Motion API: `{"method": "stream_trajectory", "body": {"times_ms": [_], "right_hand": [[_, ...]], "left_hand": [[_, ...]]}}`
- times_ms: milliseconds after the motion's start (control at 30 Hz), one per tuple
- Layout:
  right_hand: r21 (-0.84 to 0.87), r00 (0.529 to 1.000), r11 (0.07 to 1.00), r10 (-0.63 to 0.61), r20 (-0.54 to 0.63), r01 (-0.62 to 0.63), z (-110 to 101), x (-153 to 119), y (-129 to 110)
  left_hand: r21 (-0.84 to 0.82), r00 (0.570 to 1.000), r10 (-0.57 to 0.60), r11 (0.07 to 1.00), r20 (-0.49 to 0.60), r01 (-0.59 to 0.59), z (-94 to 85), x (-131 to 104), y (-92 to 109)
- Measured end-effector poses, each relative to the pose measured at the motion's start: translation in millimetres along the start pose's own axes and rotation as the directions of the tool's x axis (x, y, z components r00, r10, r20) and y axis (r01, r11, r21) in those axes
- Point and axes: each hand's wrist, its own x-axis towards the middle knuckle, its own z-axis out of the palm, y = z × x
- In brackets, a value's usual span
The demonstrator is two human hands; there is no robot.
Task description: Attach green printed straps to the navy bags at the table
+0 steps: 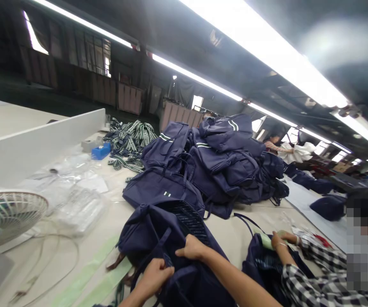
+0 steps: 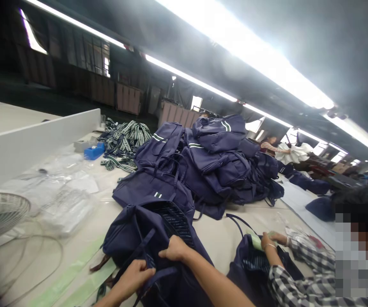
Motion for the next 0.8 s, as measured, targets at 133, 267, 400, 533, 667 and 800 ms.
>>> {"method": "stream_trajectory", "body": {"times_ms": [133, 267, 400, 533, 667, 800], "right_hand": [[0.336, 0.991, 0.941, -0.078, 0.109, 0.037, -2, -5, 4], [0.518, 0.985, 0.854, -0.039, 0.170, -0.056, -12, -14, 5], [0.560, 0.981, 0.822, -0.010, 0.193, -0.102, -19, -21, 2], [0.546, 0.976, 0.830, -0.008, 0.219, -0.115, -20, -25, -2], [0.518, 0.979, 0.850, -0.018, 0.205, -0.093, -18, -29, -3], [0.452, 0.975, 0.891, -0.068, 0.213, -0.036, -21, -33, -4]], "left_hand": [[-0.024, 0.997, -0.014, 1.000, 0.076, 0.016, -3.2, -8, 1], [-0.077, 0.996, -0.075, 0.994, 0.044, 0.078, -2.6, -24, 2], [-0.145, 0.999, -0.052, 0.988, 0.015, 0.053, -1.8, -36, 3], [-0.186, 0.998, -0.057, 0.981, 0.036, 0.063, -2.1, -39, 2], [-0.166, 0.998, -0.055, 0.984, 0.040, 0.061, -1.1, -39, 2], [-0.134, 0.991, -0.107, 0.986, -0.075, 0.096, 2.9, -40, 3]]}}
